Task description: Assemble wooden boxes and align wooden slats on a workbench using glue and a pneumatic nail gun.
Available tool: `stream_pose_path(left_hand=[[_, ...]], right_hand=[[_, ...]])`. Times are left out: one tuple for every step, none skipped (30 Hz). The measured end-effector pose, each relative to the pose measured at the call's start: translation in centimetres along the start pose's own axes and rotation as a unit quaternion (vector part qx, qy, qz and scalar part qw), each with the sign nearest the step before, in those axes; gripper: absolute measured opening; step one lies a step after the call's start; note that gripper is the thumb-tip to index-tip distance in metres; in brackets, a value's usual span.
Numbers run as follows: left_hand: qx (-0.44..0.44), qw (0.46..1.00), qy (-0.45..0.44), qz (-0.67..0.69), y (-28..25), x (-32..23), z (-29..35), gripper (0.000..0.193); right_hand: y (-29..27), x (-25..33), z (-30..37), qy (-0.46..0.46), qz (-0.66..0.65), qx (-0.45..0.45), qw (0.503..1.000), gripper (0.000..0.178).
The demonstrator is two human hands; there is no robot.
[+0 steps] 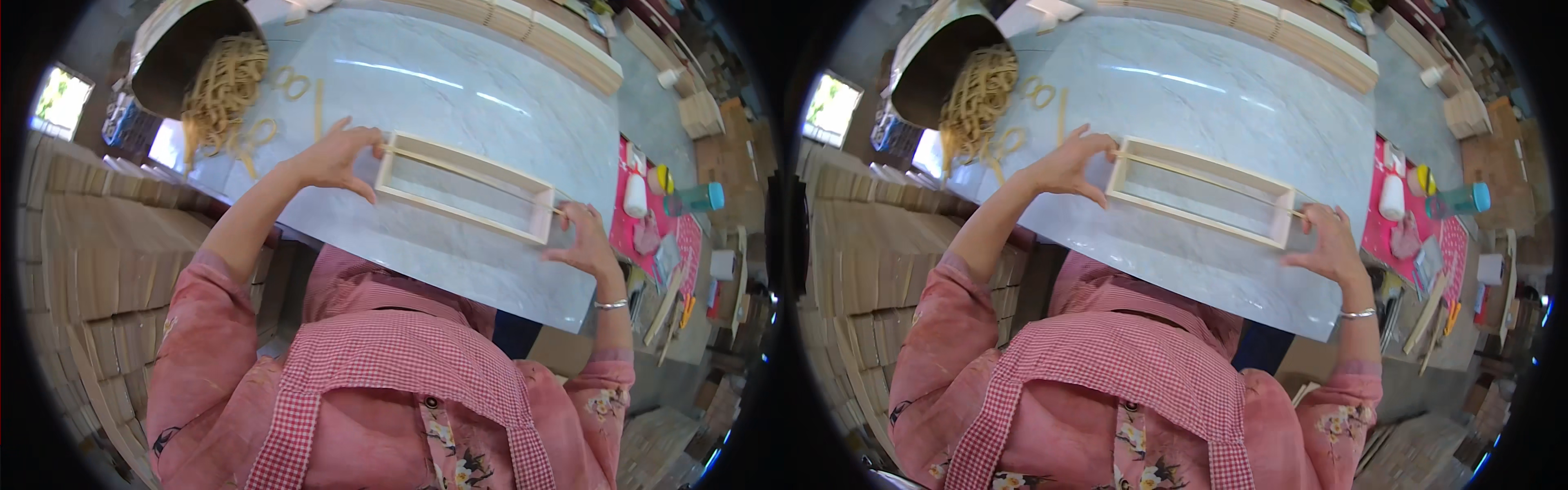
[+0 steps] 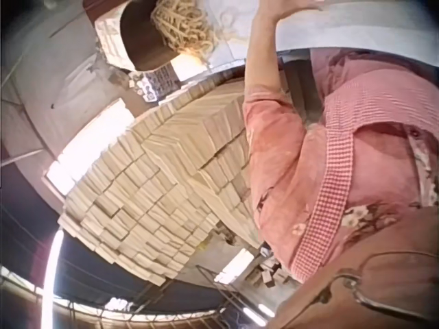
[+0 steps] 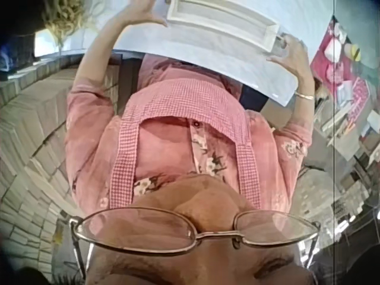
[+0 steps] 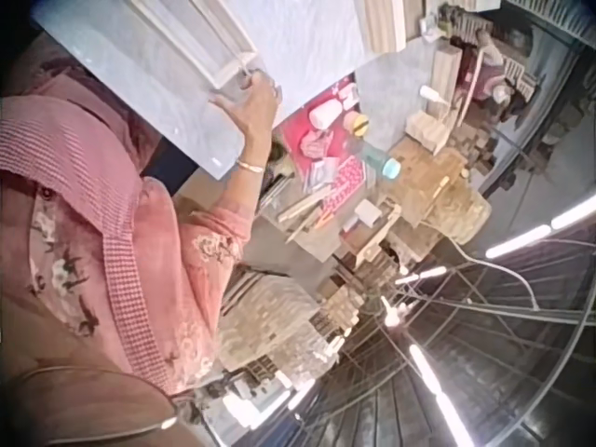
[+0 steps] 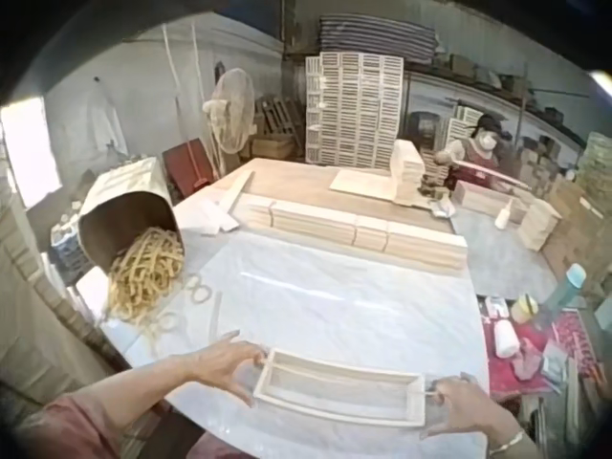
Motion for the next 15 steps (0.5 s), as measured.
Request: stream_pose_path(left_hand=[[0.005, 1.0, 0.007, 0.006, 0.4, -0.1, 0.6, 0.07], [0.004, 0.999, -0.021, 0.028, 0.3, 0.4, 0.9, 0.064], [0.005, 0.998, -0.05, 0.049, 0.6, 0.8, 1.0, 0.057], [0.011, 0.998, -0.04, 0.053, 1.2, 0.7, 1.3, 0.057], [-0.004, 0.997, -0.026, 0.073, 1.7, 0.7, 1.7, 0.052], [-0.021, 0.996, -0.017, 0.088, 1.9, 0.7, 2.4, 0.046], [-0.038, 0.994, -0.008, 0.105, 2.2, 0.8, 3.0, 0.04], [-0.055, 0.991, 0.0, 0.122, 2.3, 0.8, 3.1, 0.034], [-0.049, 0.991, 0.001, 0.124, 3.0, 0.8, 3.2, 0.034], [-0.067, 0.992, 0.016, 0.106, 3.4, 0.7, 3.4, 0.029], [-0.085, 0.992, 0.031, 0.089, 3.7, 0.5, 3.6, 0.024], [-0.103, 0.991, 0.045, 0.071, 4.0, 0.4, 3.9, 0.02], [-0.121, 0.989, 0.06, 0.053, 4.2, 0.3, 4.2, 0.017], [-0.118, 0.99, 0.06, 0.055, 4.3, 0.1, 4.5, 0.017], [-0.104, 0.992, 0.051, 0.051, 4.2, 0.0, 4.4, 0.015]], right_hand=[[0.6, -0.2, -0.1, 0.01, 0.002, 0.001, 1.0, 0.066], [0.7, 0.2, -0.6, -0.022, -0.001, -0.019, 1.0, 0.06], [0.8, 0.6, -0.3, -0.055, -0.003, -0.039, 0.998, 0.055], [1.4, 0.4, 0.3, -0.043, 0.0, -0.04, 0.998, 0.055], [1.8, 0.5, 0.9, -0.06, -0.001, -0.056, 0.997, 0.051], [2.3, 0.7, 1.1, -0.081, -0.004, -0.075, 0.994, 0.047], [2.8, 1.0, 1.5, -0.103, -0.007, -0.092, 0.99, 0.044], [3.2, 1.3, 1.9, -0.125, -0.009, -0.109, 0.986, 0.042], [4.0, 1.2, 2.3, -0.119, -0.012, -0.107, 0.987, 0.042], [4.4, 1.3, 2.6, -0.125, 0.0, -0.124, 0.984, 0.036], [4.8, 1.4, 2.9, -0.131, 0.011, -0.141, 0.981, 0.03], [5.1, 1.5, 3.2, -0.137, 0.023, -0.158, 0.978, 0.025], [5.2, 1.6, 3.4, -0.143, 0.034, -0.175, 0.973, 0.019], [5.2, 1.8, 3.5, -0.14, 0.033, -0.173, 0.974, 0.019], [4.9, 1.9, 3.4, -0.134, 0.006, -0.175, 0.975, 0.014]])
Point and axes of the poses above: each hand's wrist, its own z-axis away from the middle knuckle, its own y-axis out of the palm, x = y × z, the point moved 7 cm from there along -z, towards the middle knuckle, and after that the axes turned 14 degrees about -y, right-handed, at the moved point
